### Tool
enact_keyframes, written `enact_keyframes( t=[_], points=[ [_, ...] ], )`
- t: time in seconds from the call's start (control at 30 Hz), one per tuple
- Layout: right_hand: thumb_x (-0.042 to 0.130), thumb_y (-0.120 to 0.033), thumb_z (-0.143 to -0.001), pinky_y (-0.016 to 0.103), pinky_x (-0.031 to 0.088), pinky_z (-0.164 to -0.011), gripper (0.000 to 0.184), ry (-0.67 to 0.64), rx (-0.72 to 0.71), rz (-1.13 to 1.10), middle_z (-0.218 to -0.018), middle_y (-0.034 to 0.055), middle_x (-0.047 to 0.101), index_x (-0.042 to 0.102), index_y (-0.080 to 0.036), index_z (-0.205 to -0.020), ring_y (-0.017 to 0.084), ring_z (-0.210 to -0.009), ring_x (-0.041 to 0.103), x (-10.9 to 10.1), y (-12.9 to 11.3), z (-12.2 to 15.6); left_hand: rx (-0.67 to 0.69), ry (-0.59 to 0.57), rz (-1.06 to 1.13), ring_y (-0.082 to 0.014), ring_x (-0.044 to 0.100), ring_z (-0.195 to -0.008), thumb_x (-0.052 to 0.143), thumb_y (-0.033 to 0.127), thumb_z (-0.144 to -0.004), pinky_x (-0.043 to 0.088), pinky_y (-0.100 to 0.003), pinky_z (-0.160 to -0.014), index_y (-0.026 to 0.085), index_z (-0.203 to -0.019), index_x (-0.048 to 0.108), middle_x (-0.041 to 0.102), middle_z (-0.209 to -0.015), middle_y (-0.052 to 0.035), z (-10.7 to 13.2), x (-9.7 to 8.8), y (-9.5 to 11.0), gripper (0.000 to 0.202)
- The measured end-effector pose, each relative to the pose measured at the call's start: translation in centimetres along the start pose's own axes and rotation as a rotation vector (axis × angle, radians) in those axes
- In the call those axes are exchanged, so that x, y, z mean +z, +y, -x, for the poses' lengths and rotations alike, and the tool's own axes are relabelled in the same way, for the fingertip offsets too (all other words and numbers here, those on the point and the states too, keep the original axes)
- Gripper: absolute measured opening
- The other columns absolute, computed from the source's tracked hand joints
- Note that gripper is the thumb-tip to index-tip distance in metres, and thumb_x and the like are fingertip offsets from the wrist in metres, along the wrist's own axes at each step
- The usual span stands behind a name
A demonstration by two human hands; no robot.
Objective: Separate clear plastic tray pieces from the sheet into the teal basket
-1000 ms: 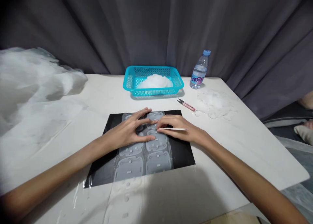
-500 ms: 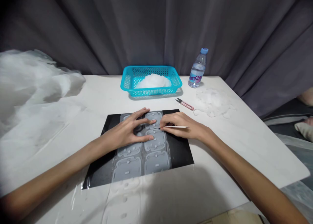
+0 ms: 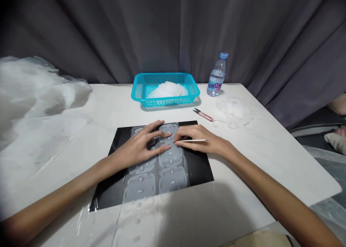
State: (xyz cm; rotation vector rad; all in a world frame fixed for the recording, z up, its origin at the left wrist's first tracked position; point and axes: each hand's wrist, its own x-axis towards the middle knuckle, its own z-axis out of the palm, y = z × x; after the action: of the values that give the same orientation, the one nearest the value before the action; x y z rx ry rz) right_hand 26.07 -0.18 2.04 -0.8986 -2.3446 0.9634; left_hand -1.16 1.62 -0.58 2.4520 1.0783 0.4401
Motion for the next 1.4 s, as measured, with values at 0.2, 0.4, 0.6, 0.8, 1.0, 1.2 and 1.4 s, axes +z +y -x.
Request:
enact_keyframes(
  t=[0.2,0.4,0.6,0.8,1.0,1.2,1.4],
  points=[
    [0.053,-0.031,-0.110,0.036,0.054,-0.092,0.020,0.000,-0.093,0.091,-0.111,0.0069,0.074,0.070,-0.021,-0.109,0.021,-0.102,0.069,0.2,0.5,0.2,0.009,-0.018,-0.006,-0.0370,0.044,-0.153,0.057,0.074,-0.095,0.039,-0.057,-0.124,0.030,-0.137,0.070,0.039,-0.169,-0.0113,-0.2,0.0,-0.3,0.062],
    [0.049,-0.032,-0.111,0.035,0.055,-0.089,0.022,-0.001,-0.145,0.297,-0.115,0.0082,0.073,0.068,-0.023,-0.117,0.022,-0.105,0.069,0.8,0.4,0.3,0.018,-0.035,0.012,-0.0371,0.037,-0.157,0.056,0.072,-0.098,0.037,-0.057,-0.125,0.030,-0.140,0.064,0.036,-0.171,-0.0110,0.0,0.2,-0.3,0.060],
    [0.045,-0.029,-0.112,0.038,0.059,-0.084,0.030,0.076,-0.291,0.649,-0.124,0.0136,0.074,0.068,-0.019,-0.128,0.026,-0.105,0.071,2.5,2.1,-0.1,0.022,-0.062,0.030,-0.0329,0.020,-0.164,0.053,0.072,-0.099,0.027,-0.056,-0.130,0.029,-0.147,0.054,0.031,-0.174,-0.0123,0.0,0.6,-0.5,0.064],
    [0.044,-0.027,-0.112,0.041,0.059,-0.092,0.029,0.081,-0.277,0.533,-0.121,0.0134,0.074,0.069,-0.019,-0.124,0.026,-0.110,0.070,2.7,2.1,-0.7,0.006,-0.060,0.101,-0.0308,0.015,-0.165,0.058,0.069,-0.098,0.025,-0.054,-0.131,0.031,-0.166,0.023,0.030,-0.175,-0.0119,-0.1,0.6,-0.6,0.085],
    [0.051,-0.034,-0.109,0.034,0.055,-0.088,0.029,0.312,0.041,0.095,-0.095,0.0057,0.074,0.072,-0.019,-0.097,0.020,-0.091,0.069,0.5,2.4,-3.6,-0.054,-0.077,0.106,-0.0346,0.009,-0.166,0.056,0.078,-0.093,0.019,-0.056,-0.132,0.024,-0.169,0.008,0.013,-0.178,-0.0190,-0.2,1.3,-1.2,0.105],
    [0.062,-0.050,-0.100,0.028,0.051,-0.059,0.035,0.480,0.194,-0.115,-0.084,0.0021,0.067,0.072,-0.018,-0.090,0.013,-0.059,0.060,-2.8,2.5,-4.1,-0.050,0.032,0.121,-0.0399,0.014,-0.164,0.063,0.080,-0.088,0.026,-0.060,-0.130,0.025,-0.166,0.014,0.015,-0.176,-0.0211,0.2,1.0,-0.7,0.107],
    [0.061,-0.041,-0.102,0.028,0.054,-0.060,0.029,0.411,0.133,-0.100,-0.096,0.0059,0.071,0.079,-0.019,-0.101,0.014,-0.067,0.064,-1.0,-1.9,-2.4,-0.270,0.204,0.456,-0.0299,0.068,-0.103,0.039,0.083,-0.096,0.055,-0.053,-0.100,0.021,-0.100,0.066,0.072,-0.104,-0.0116,-0.5,-1.5,1.1,0.067]
  ],
)
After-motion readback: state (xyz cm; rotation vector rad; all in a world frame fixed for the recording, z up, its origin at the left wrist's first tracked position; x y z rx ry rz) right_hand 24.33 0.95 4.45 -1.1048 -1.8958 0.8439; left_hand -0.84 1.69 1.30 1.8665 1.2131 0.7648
